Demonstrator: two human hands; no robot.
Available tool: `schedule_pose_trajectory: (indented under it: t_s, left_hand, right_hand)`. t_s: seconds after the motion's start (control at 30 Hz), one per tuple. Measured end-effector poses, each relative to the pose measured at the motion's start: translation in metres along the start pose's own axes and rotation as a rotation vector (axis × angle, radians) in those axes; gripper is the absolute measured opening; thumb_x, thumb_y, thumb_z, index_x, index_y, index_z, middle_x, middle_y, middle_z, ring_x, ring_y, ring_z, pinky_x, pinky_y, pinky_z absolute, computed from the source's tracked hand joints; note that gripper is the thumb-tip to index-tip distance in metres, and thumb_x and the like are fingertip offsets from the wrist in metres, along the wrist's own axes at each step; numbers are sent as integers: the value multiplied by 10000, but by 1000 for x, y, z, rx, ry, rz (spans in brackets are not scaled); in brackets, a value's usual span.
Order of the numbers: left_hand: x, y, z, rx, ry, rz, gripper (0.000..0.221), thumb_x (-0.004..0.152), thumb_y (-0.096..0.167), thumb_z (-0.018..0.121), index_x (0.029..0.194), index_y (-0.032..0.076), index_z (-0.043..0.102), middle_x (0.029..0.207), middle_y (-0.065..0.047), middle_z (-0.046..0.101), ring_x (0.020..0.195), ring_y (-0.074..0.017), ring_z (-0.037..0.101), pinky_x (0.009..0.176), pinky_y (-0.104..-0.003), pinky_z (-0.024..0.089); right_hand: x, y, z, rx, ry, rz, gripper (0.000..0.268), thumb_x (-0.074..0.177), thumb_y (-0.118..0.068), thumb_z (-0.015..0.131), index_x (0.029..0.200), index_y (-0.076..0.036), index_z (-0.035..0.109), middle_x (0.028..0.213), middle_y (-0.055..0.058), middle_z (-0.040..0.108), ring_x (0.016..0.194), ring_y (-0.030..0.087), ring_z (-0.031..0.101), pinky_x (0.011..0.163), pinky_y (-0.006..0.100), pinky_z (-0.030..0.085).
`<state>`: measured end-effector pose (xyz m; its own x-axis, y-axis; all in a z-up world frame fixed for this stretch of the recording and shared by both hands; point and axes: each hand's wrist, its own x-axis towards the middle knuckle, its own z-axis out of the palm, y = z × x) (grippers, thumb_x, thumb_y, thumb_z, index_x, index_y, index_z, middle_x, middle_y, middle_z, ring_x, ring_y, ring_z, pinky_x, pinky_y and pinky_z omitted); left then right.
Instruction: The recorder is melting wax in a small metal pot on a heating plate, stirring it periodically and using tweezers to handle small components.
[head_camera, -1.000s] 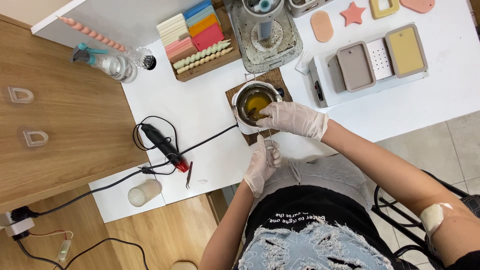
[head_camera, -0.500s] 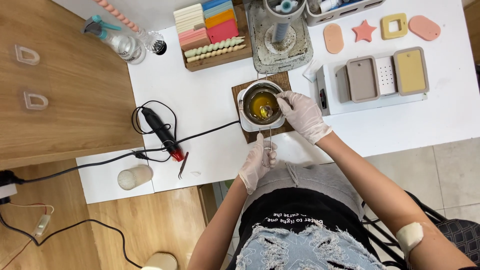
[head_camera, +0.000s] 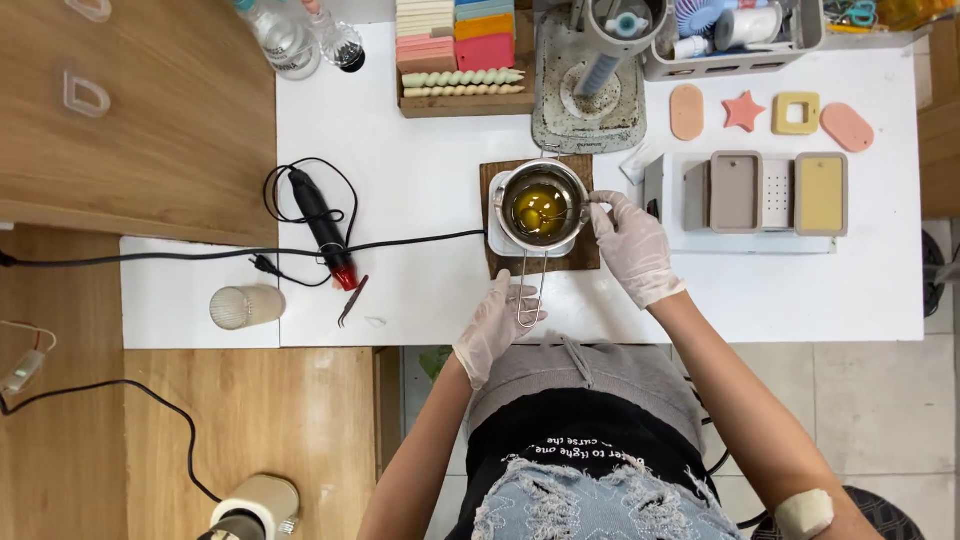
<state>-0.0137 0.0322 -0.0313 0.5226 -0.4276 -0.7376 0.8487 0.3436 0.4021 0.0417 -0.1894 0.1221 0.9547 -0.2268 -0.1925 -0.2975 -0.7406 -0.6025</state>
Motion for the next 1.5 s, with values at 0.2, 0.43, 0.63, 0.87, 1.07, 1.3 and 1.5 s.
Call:
schedule_pose_trajectory:
  t_s: [0.2, 0.43, 0.63, 0.87, 1.07, 1.3, 1.5]
  left_hand:
    - [-18, -12, -15, -51, 43, 113, 714, 1025, 622, 361, 1240, -29, 562, 1071, -148, 624, 996, -263, 641, 923, -387, 512]
    - [-16, -25, -54, -116, 143, 163, 725, 1014, 614, 315, 1306, 0, 568, 1156, -172, 662, 1094, -300, 648, 985, -436, 455]
    - [-38, -22, -70, -171, 151, 172, 677, 1035, 577, 368, 1342, 6, 565, 1233, -181, 619, 1158, -279, 632, 1053, -422, 434]
    - [-96, -13, -72, -154, 262, 216, 556, 1030, 503, 409, 1293, 49, 595, 1176, -107, 653, 1118, -231, 648, 1027, -377, 450]
    - [-114, -43, -84, -253, 419, 334, 501, 1032, 501, 455, 1251, 85, 630, 1121, -72, 678, 1035, -185, 669, 936, -347, 481]
    - [-116, -99, -53, -355, 583, 371, 487, 1007, 537, 459, 1216, 140, 650, 1089, -13, 712, 968, -136, 666, 860, -294, 476]
    - [-129, -110, 3, -255, 609, 496, 489, 1025, 505, 483, 1200, 77, 643, 1048, -78, 714, 951, -183, 668, 933, -369, 532]
  right_hand:
    - [-7, 7, -6, 143, 129, 16, 300, 1037, -289, 609, 1274, -123, 688, 758, 181, 660, 698, 278, 609, 698, 389, 524]
    - [-18, 11, -10, 147, 254, -158, 269, 1094, -249, 599, 1271, -67, 689, 900, 98, 692, 760, 127, 606, 724, 308, 492]
    - [-30, 12, -6, 371, 220, -23, 238, 1130, -173, 572, 1306, -48, 670, 865, -28, 589, 745, 40, 493, 655, 212, 421]
    - [-32, 0, -8, 374, 227, -160, 255, 1167, -144, 553, 1367, -22, 652, 853, -15, 599, 758, 31, 528, 677, 197, 419]
    - [-12, -15, -4, 464, 115, -278, 211, 1187, -120, 549, 1337, -2, 641, 899, -18, 608, 772, 30, 522, 667, 202, 410]
    - [8, -22, -12, 514, -57, -500, 176, 1208, -110, 550, 1316, 0, 636, 891, -9, 600, 795, 38, 543, 710, 188, 424]
    - [29, 5, -14, 562, -209, -526, 176, 1182, -88, 541, 1303, -4, 637, 899, -15, 600, 784, 49, 530, 699, 194, 414]
